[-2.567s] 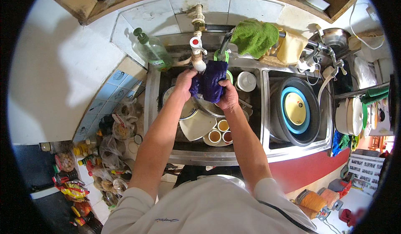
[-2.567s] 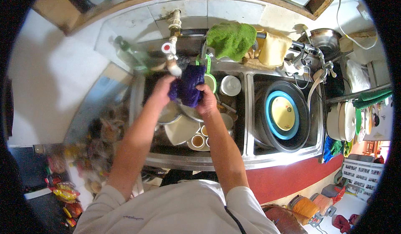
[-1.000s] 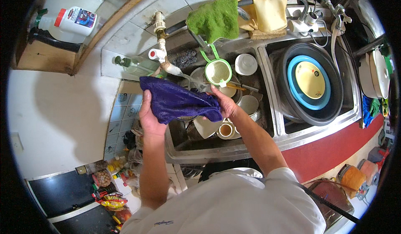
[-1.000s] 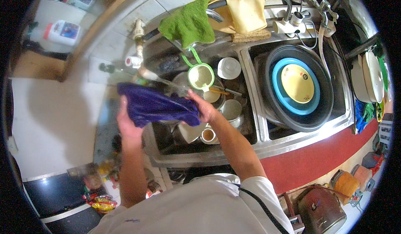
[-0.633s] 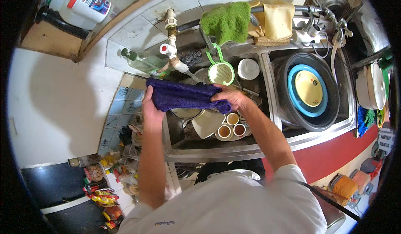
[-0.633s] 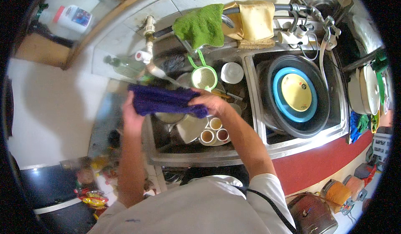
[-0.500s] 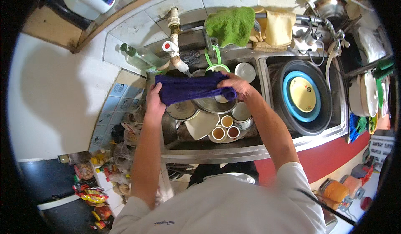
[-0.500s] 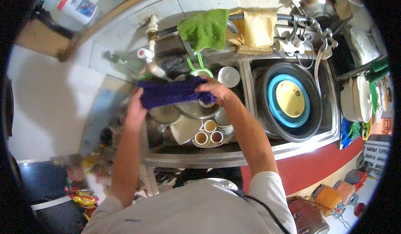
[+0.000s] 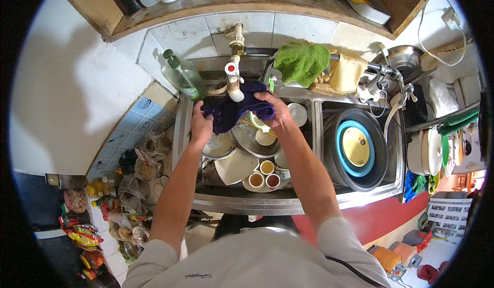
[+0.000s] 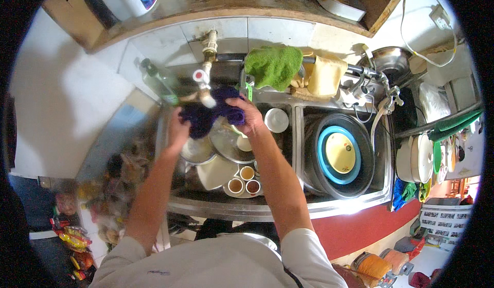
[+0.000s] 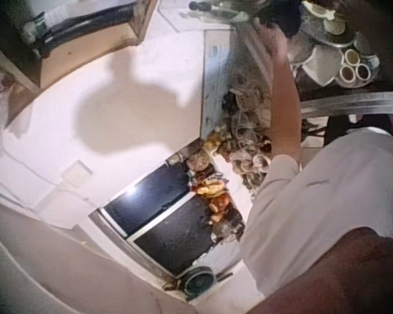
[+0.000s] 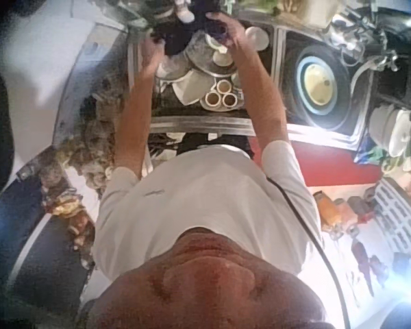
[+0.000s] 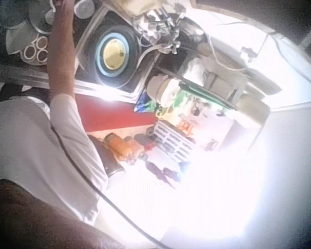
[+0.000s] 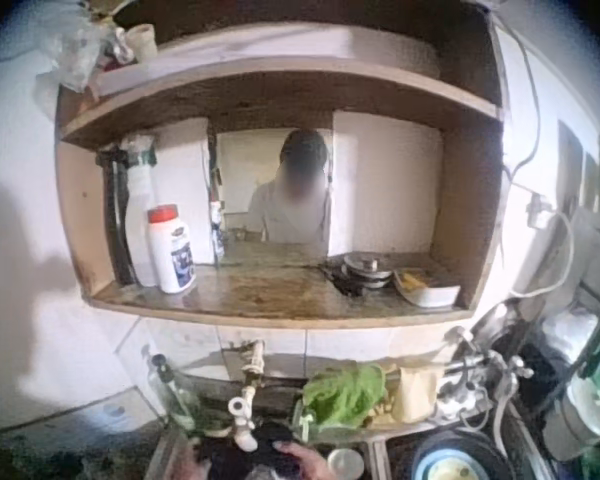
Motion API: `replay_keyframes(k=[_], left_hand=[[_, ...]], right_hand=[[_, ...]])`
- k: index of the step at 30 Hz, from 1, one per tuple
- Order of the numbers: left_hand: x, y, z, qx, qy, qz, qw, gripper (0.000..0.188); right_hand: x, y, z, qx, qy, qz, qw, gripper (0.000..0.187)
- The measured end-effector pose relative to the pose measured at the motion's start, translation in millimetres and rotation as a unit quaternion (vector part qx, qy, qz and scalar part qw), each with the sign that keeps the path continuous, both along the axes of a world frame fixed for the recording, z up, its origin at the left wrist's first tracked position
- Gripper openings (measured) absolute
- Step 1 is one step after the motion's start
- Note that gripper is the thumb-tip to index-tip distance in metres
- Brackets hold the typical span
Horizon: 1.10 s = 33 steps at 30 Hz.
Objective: The person wipes a glass display case and a wooden table with a purple cloth. They then rinse the cloth at the sink, wring it out, and fold it on the table. Finally, they pick up a kettle and rinse it under the tap.
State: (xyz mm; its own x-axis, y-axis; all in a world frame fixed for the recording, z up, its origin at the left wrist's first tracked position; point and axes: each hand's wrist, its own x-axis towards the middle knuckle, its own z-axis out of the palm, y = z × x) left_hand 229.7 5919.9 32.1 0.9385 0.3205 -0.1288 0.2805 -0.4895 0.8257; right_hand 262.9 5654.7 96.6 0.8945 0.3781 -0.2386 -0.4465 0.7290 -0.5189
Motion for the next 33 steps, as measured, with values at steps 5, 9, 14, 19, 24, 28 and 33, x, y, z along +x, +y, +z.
replay_keyframes(k=[5, 9, 14, 19, 24, 28, 33], left_hand=[[-4.5, -33.4, 31.3, 0.051, -0.131, -0.210, 0.968, 0.095], [19.7, -68.8, 40.1, -0.075, -0.063, -0.247, 0.964, 0.097], [39.4, -60.4, 42.6, 0.027, -0.010, -0.263, 0.964, 0.066], [40.5, -49.4, 98.3, -0.030, -0.027, -0.279, 0.959, 0.043], [38.7, -44.0, 79.8, -0.018, -0.013, -0.230, 0.973, 0.046], [33.0, -48.2, 101.8, 0.157, -0.002, -0.244, 0.957, 0.046], [19.9, -33.8, 107.1, 0.076, -0.021, -0.227, 0.971, 0.054]], right_hand=[[-10.8, 11.6, 7.1, -0.005, 0.060, -0.006, 0.998, 0.042], [-4.7, 4.2, 3.9, -0.014, 0.044, 0.029, 0.999, 0.045], [-5.9, -18.8, 32.9, -0.134, 0.002, 0.025, 0.991, 0.049], [-15.4, -45.4, 0.3, -0.316, -0.005, -0.012, 0.949, 0.074], [-40.4, -31.0, -59.8, -0.317, -0.098, -0.037, 0.943, 0.050], [-37.5, -15.7, -46.0, -0.296, -0.081, 0.001, 0.952, 0.048], [-33.6, -7.8, -34.2, -0.018, 0.015, -0.011, 1.000, 0.041]])
